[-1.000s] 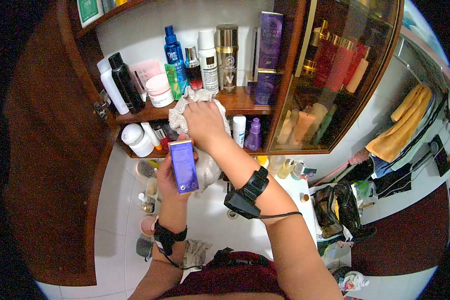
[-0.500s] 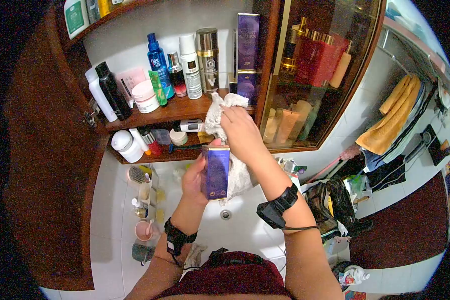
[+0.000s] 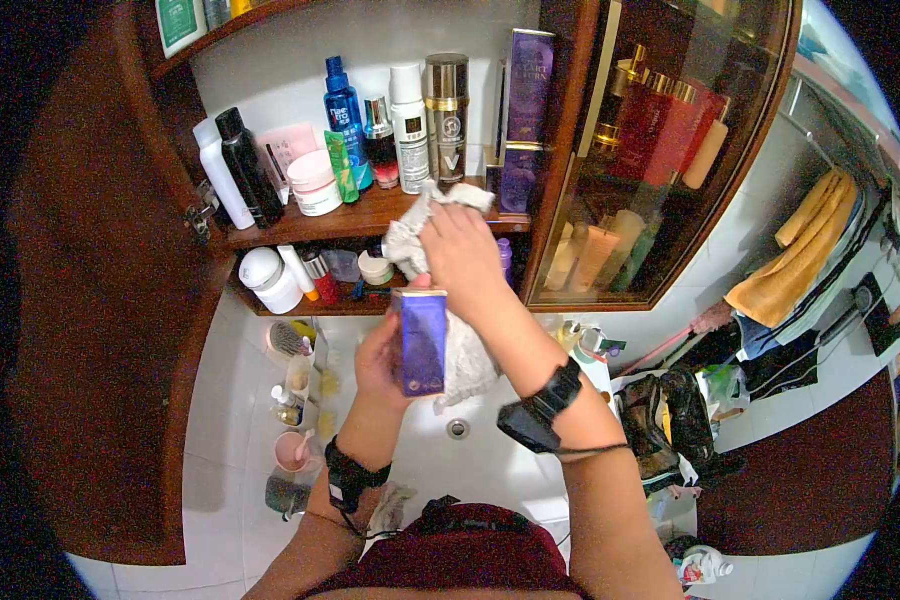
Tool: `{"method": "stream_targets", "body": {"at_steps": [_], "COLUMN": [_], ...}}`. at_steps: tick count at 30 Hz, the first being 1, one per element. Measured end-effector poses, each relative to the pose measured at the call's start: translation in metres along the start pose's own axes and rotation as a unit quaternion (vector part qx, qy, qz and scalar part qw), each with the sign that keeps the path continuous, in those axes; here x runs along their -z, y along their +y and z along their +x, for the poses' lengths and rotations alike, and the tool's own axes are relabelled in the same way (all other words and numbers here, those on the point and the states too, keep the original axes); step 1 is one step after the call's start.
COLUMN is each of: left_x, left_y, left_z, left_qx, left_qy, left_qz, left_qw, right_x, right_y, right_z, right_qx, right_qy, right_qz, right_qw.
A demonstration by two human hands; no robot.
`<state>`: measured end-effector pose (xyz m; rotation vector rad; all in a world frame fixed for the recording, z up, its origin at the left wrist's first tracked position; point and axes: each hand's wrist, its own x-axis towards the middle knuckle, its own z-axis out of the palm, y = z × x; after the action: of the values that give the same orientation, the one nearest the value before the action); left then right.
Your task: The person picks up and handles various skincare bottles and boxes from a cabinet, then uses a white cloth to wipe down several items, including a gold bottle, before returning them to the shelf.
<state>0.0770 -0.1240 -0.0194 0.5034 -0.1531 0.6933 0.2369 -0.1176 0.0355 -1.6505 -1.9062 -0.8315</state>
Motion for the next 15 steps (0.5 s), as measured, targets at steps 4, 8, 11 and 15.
{"method": "stream_targets", "body": {"at_steps": [4,8,11,15], "left_x": [-0.006,0.005,0.009,0.002], "left_y": [0.022,0.04,0.041,0.032], "left_z": [-0.002,-0.007,-0.008,-0.005], "left_qx": [-0.069,-0.106,-0.089,-0.053], "left_qy": [0.059,0.054,0.05,0.034], "left_qz": [0.04,0.031,0.026,0.032], "left_qw": [0.995,0.992,0.994,0.997], "right_x": [-0.028,-0.042,-0.037,-0.03], "right_y": [-0.017,-0.033,-0.033,-0.02], "right_z": [0.036,0.054,0.05,0.033], "right_qx": [0.041,0.083,0.074,0.034], "right_qy": [-0.029,-0.005,0.015,0.042], "right_qz": [0.048,0.071,0.076,0.054], "right_qw": [0.998,0.994,0.994,0.997]}}
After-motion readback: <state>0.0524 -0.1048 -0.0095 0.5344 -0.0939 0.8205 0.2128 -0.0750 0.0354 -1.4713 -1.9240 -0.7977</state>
